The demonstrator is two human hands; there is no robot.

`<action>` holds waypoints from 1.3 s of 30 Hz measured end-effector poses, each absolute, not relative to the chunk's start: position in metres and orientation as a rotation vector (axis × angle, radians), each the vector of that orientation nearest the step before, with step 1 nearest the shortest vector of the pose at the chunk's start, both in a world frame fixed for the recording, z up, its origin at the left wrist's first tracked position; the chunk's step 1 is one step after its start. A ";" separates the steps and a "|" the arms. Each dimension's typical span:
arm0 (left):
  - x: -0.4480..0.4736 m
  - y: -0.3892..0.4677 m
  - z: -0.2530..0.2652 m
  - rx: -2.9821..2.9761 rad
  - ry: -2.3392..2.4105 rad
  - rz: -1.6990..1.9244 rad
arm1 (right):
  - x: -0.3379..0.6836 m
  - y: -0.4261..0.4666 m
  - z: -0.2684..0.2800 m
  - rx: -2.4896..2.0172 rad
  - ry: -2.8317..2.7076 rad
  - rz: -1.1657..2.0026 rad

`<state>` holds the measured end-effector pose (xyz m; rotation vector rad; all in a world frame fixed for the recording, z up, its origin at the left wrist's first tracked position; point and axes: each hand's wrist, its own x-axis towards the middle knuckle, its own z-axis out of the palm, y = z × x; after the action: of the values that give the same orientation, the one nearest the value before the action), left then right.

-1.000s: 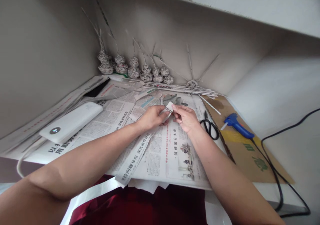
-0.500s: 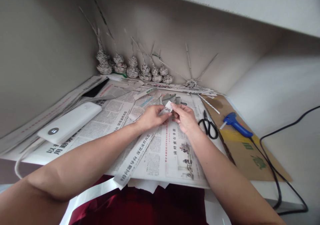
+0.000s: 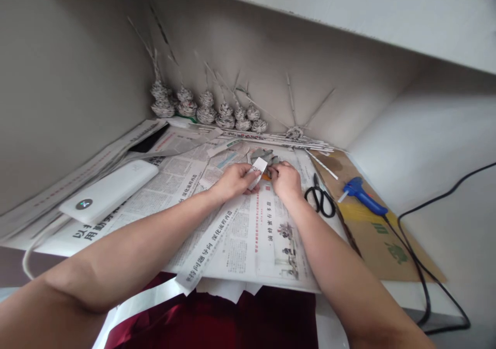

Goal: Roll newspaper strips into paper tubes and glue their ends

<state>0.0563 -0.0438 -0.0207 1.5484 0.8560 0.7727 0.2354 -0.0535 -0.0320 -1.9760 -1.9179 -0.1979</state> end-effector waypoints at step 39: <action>0.054 -0.036 -0.027 1.621 0.806 0.840 | 0.202 -0.076 -0.018 -2.040 -2.066 -0.149</action>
<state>0.0536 -0.0359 -0.0273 1.6207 0.8058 0.8398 0.2019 -0.0759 -0.0181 -2.0402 -2.0656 -0.1488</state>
